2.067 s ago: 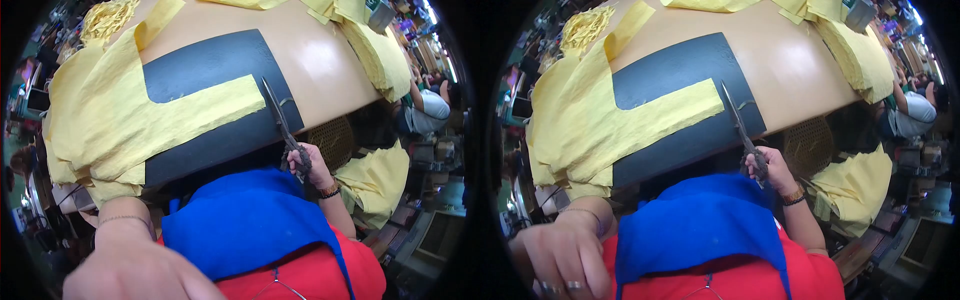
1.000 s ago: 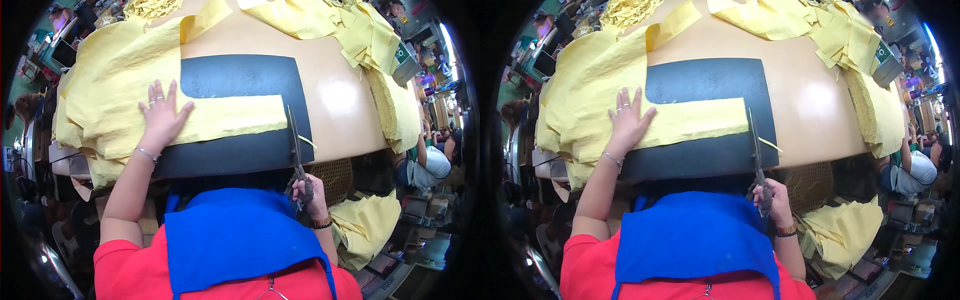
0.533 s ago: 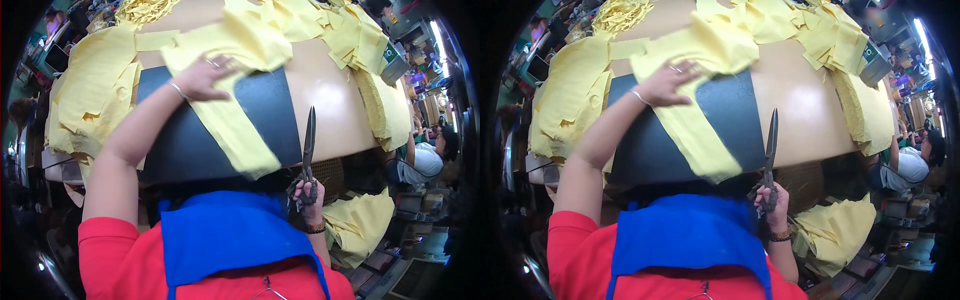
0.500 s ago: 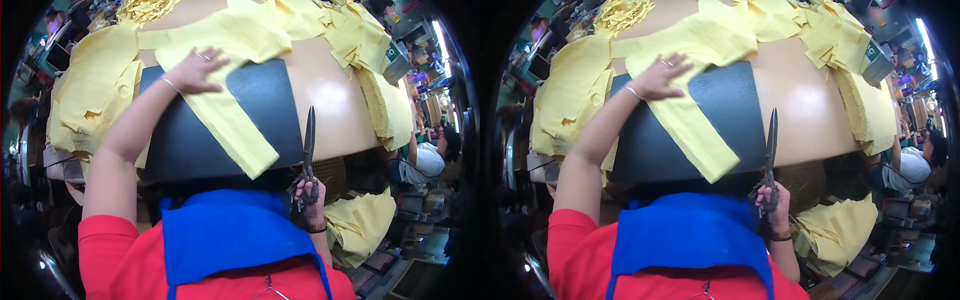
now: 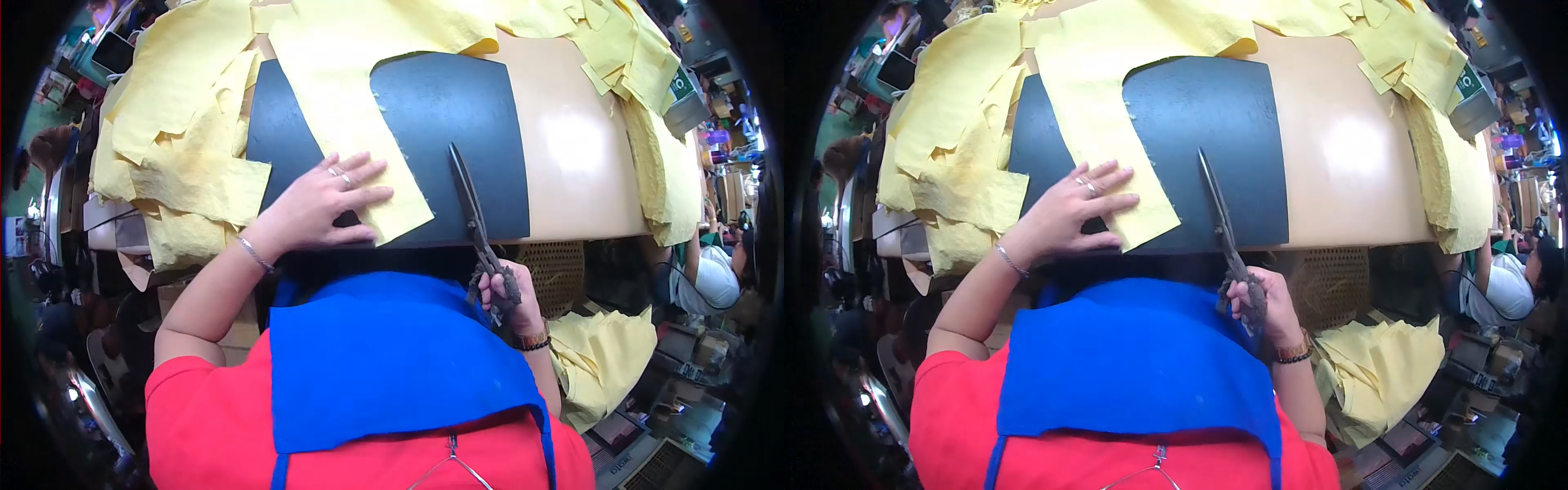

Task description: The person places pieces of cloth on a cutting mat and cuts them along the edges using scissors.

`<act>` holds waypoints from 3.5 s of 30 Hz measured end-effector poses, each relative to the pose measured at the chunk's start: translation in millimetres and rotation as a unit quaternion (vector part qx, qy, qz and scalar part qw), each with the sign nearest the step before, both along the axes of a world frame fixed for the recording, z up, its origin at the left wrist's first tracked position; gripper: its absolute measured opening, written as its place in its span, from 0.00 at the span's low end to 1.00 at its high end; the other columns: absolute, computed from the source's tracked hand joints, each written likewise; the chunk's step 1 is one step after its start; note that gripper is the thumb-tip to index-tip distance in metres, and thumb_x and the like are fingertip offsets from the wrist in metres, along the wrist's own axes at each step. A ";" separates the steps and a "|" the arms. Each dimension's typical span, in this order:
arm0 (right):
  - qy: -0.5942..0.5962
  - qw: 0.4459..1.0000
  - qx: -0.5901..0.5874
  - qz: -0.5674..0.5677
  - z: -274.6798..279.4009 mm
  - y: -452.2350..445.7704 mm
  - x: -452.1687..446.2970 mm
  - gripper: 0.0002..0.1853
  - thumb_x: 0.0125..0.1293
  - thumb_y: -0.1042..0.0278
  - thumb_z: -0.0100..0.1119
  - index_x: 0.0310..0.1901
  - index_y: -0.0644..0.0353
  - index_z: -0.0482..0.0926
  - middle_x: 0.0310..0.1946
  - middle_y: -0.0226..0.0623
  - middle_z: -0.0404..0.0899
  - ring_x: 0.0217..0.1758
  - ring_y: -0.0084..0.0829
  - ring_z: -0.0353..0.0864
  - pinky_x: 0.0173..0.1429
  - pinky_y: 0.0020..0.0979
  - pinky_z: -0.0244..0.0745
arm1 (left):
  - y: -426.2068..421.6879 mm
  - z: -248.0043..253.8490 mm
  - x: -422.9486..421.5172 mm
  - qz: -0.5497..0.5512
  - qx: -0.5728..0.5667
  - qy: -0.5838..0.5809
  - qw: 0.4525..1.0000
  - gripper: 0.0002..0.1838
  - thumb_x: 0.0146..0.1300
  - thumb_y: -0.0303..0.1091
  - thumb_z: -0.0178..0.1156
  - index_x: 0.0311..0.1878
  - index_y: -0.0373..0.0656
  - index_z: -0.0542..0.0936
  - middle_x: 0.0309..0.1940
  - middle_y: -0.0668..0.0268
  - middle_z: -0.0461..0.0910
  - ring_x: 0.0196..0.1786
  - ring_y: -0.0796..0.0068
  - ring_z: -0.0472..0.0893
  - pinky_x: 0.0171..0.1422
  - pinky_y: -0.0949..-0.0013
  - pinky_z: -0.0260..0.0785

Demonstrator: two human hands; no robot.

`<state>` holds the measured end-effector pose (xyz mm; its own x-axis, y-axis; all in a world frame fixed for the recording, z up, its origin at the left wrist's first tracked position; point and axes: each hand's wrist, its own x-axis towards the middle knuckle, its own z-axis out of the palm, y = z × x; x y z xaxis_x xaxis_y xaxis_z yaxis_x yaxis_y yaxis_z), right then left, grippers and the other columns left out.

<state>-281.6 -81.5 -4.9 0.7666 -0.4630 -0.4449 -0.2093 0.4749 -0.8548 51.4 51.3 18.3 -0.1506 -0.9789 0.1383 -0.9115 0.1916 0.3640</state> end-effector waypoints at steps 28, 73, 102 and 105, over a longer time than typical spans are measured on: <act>0.017 0.992 0.043 0.121 5.3 -13.9 18.4 0.24 0.55 0.44 0.71 0.30 0.61 0.79 0.23 0.28 0.77 0.22 0.17 0.75 0.26 0.17 0.68 | 14.4 1.4 -40.3 -0.003 -0.002 0.126 0.992 0.22 0.61 0.42 0.63 0.59 0.50 0.78 0.60 0.59 0.76 0.62 0.54 0.75 0.64 0.56 0.69; 0.011 0.988 0.058 0.141 3.0 -26.1 7.9 0.16 0.60 0.57 0.68 0.30 0.62 0.78 0.20 0.28 0.76 0.21 0.18 0.75 0.28 0.20 0.72 | -9.3 -14.9 -10.1 0.246 0.091 -0.129 0.956 0.59 0.48 0.82 0.50 0.76 0.51 0.53 0.77 0.54 0.46 0.78 0.51 0.45 0.72 0.28 0.36; 0.002 0.988 0.070 0.136 2.9 -21.9 13.8 0.14 0.58 0.59 0.69 0.28 0.61 0.79 0.22 0.27 0.76 0.22 0.16 0.75 0.28 0.19 0.72 | -6.8 -11.1 -13.7 0.238 0.101 -0.130 0.957 0.59 0.47 0.81 0.51 0.76 0.51 0.53 0.77 0.55 0.46 0.79 0.53 0.44 0.72 0.27 0.36; 0.011 0.988 0.059 0.142 3.0 -22.7 12.0 0.13 0.59 0.61 0.68 0.28 0.62 0.79 0.22 0.26 0.76 0.22 0.16 0.75 0.28 0.19 0.72 | -6.9 -11.6 -13.7 0.239 0.101 -0.132 0.957 0.60 0.47 0.81 0.51 0.76 0.51 0.53 0.77 0.55 0.46 0.79 0.53 0.44 0.72 0.27 0.36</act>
